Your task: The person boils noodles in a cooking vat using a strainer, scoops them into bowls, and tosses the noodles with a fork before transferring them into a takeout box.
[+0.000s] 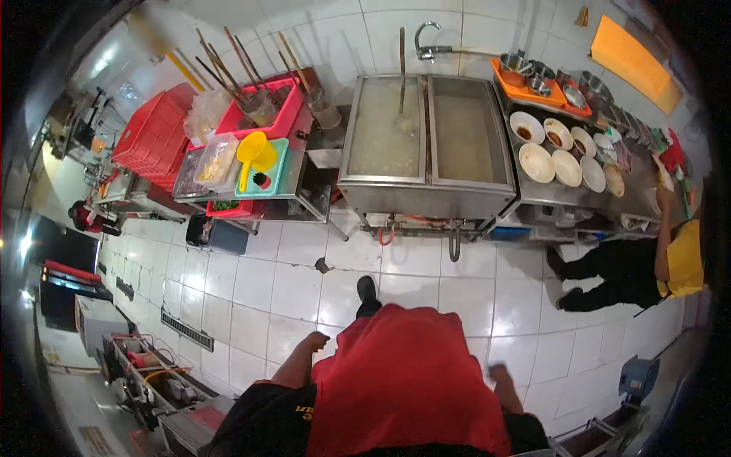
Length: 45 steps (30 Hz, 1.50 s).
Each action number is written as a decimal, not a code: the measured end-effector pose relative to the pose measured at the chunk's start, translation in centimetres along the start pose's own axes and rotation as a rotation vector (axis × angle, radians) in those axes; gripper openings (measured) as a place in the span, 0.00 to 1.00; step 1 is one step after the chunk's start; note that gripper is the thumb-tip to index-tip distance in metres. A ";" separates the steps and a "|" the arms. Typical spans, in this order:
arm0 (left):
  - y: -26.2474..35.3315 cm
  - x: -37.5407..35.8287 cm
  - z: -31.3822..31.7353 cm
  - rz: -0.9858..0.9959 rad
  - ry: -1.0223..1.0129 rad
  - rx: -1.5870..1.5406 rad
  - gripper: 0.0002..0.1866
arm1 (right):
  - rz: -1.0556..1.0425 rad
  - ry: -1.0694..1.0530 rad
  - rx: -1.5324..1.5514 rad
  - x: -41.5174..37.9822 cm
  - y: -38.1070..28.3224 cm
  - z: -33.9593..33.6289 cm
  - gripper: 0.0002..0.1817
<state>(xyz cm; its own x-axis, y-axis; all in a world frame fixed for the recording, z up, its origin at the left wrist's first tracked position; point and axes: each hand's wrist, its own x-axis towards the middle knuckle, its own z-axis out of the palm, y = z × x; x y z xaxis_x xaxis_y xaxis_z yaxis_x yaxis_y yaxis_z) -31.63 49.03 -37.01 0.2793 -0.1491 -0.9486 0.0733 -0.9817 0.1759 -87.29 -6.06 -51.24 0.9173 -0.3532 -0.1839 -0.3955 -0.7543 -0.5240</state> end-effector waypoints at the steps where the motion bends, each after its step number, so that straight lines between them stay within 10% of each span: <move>1: 2.3 0.6 -1.1 0.183 0.116 0.276 0.19 | 0.085 0.108 0.477 -4.6 -5.7 -5.9 0.09; 2: 4.6 0.8 -2.0 0.357 0.231 0.550 0.20 | 0.814 -0.507 0.631 -5.4 -5.0 -4.1 0.10; 3: 7.1 -0.1 -2.4 0.337 0.347 0.316 0.21 | 0.612 -0.057 1.203 -11.0 -5.6 -3.2 0.16; 10: 18.5 -5.4 -6.1 0.620 0.575 -0.153 0.18 | 0.801 0.011 1.168 -4.5 -12.6 -5.1 0.18; 13: 17.5 -3.2 -6.4 0.577 0.550 0.031 0.17 | 0.356 -0.416 0.415 7.2 -11.3 -5.9 0.19; 14: 16.6 -2.5 -6.4 0.589 0.549 0.029 0.17 | 0.861 -0.253 0.737 10.7 -16.4 -9.4 0.17; 16: 14.4 -0.8 -7.0 0.537 0.576 0.076 0.15 | 0.528 -0.153 0.655 14.2 -15.5 -8.2 0.15; 22: 11.1 -2.9 -14.0 0.467 1.000 -0.436 0.08 | 0.608 -0.260 0.568 24.9 -24.3 -12.6 0.12; 31: 11.6 -13.5 -40.9 0.802 1.692 -0.305 0.26 | -0.015 -0.396 0.287 47.0 -44.8 -11.7 0.11; 36: 12.5 -11.6 -50.4 0.737 1.527 -0.370 0.34 | -0.321 -0.153 0.211 60.1 -65.4 -10.0 0.10; 38: 13.1 -11.6 -52.9 0.567 1.106 -0.499 0.38 | -0.466 0.030 0.168 64.4 -72.3 -8.8 0.15; 45: 9.7 -7.0 -57.4 0.836 0.881 -0.508 0.13 | -0.494 0.190 -0.024 74.7 -86.4 -6.9 0.28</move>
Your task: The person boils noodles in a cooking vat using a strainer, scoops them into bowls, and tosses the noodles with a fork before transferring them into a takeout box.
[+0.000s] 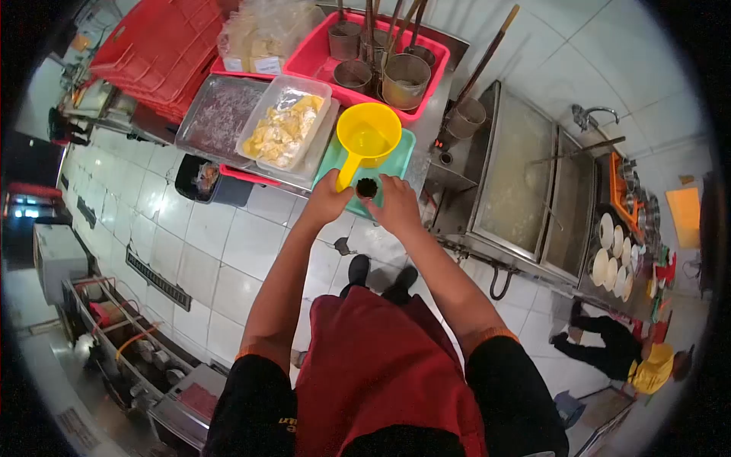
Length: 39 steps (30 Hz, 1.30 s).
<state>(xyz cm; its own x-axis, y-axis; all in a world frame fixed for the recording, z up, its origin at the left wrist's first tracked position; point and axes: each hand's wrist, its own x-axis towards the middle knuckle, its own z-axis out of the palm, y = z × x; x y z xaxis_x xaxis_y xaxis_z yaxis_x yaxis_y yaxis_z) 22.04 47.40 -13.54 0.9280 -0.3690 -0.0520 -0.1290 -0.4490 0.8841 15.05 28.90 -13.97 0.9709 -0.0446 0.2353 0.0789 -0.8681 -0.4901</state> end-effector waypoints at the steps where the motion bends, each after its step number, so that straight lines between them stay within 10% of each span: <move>1: -0.2 0.1 -0.6 -0.004 -0.017 0.004 0.13 | 0.011 -0.063 -0.037 0.8 -0.3 0.4 0.30; 11: 3.8 -2.0 -4.8 -0.085 -0.036 -0.069 0.11 | 0.083 -0.097 0.083 2.4 -0.6 0.0 0.22; 17: 3.0 -2.9 -4.6 -0.153 -0.058 0.036 0.09 | 0.528 -0.095 0.567 1.1 1.7 -3.2 0.23; 31: 4.2 -3.3 -2.9 -0.210 -0.063 0.089 0.08 | 0.326 0.277 0.046 -0.3 8.4 -2.1 0.23; 33: 4.2 -3.5 -2.8 -0.274 -0.040 0.086 0.08 | 0.577 -0.243 0.391 -3.4 7.2 -1.6 0.23; 39: 6.5 -3.5 -3.2 -0.306 -0.009 0.028 0.08 | 0.537 -0.231 0.442 -4.7 4.8 3.0 0.25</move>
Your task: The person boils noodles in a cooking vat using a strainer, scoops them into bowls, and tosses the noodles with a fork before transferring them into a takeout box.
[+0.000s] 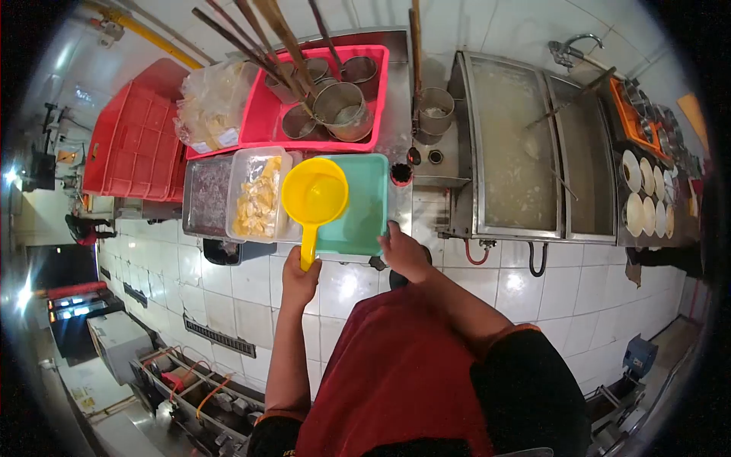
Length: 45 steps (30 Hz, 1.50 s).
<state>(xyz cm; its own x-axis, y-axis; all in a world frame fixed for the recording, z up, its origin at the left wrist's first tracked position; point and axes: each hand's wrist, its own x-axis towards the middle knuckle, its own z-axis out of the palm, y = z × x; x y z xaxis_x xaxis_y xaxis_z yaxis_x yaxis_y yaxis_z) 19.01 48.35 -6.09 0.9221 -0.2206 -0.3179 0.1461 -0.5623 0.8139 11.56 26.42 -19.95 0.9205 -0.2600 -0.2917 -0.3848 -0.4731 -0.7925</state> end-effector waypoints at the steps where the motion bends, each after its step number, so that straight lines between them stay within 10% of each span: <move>1: -0.1 0.0 0.0 0.015 -0.011 0.004 0.08 | -0.002 0.011 -0.033 0.3 -0.2 0.5 0.24; 45: 2.5 -3.1 -4.3 0.279 -0.108 -0.042 0.07 | 0.039 0.018 -0.019 -8.4 -1.5 -3.4 0.20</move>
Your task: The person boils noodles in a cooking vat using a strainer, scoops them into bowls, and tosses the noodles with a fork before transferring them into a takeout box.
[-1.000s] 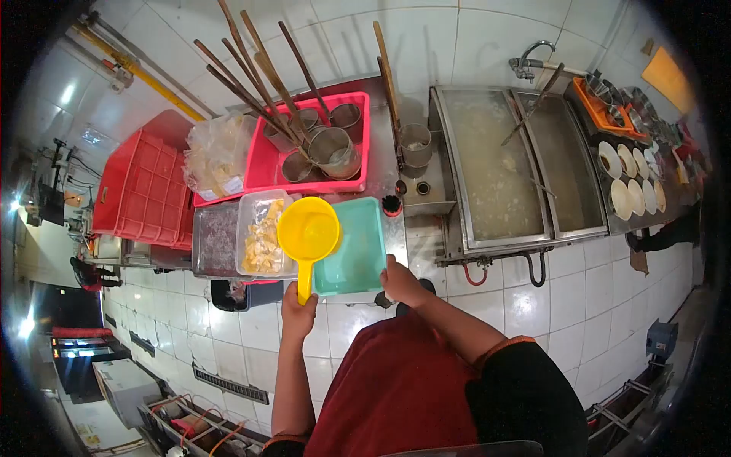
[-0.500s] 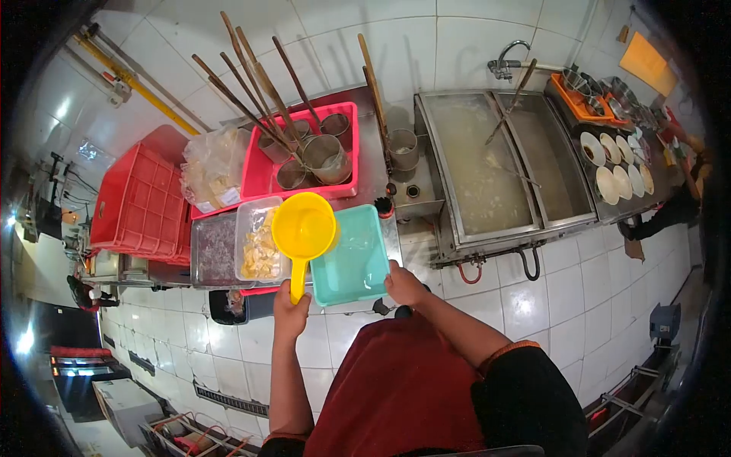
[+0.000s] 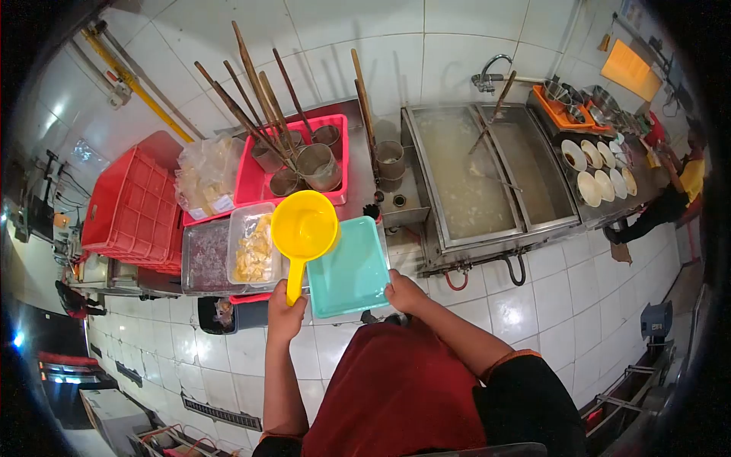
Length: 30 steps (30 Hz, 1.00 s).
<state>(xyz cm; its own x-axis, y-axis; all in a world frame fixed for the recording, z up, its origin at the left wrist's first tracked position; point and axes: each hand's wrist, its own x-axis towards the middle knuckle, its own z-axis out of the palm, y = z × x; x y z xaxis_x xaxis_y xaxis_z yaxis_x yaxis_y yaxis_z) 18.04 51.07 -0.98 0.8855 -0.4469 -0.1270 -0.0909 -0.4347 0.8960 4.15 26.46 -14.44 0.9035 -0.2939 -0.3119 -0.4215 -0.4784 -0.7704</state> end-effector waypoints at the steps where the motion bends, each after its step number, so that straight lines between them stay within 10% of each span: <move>1: 0.2 0.0 0.1 0.006 -0.023 0.011 0.07 | -0.005 0.011 -0.004 -0.2 0.1 -0.3 0.19; 30: 8.2 2.3 10.6 -0.046 -0.039 -0.053 0.08 | -0.223 -0.003 0.040 3.9 6.1 -16.9 0.13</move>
<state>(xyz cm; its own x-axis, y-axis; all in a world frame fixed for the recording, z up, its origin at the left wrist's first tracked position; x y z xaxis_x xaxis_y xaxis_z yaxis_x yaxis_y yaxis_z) 14.47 38.18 1.61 0.8696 -0.4581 -0.1842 -0.0255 -0.4141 0.9099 3.78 8.45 -10.96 0.9741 -0.1824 -0.1332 -0.2084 -0.4979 -0.8419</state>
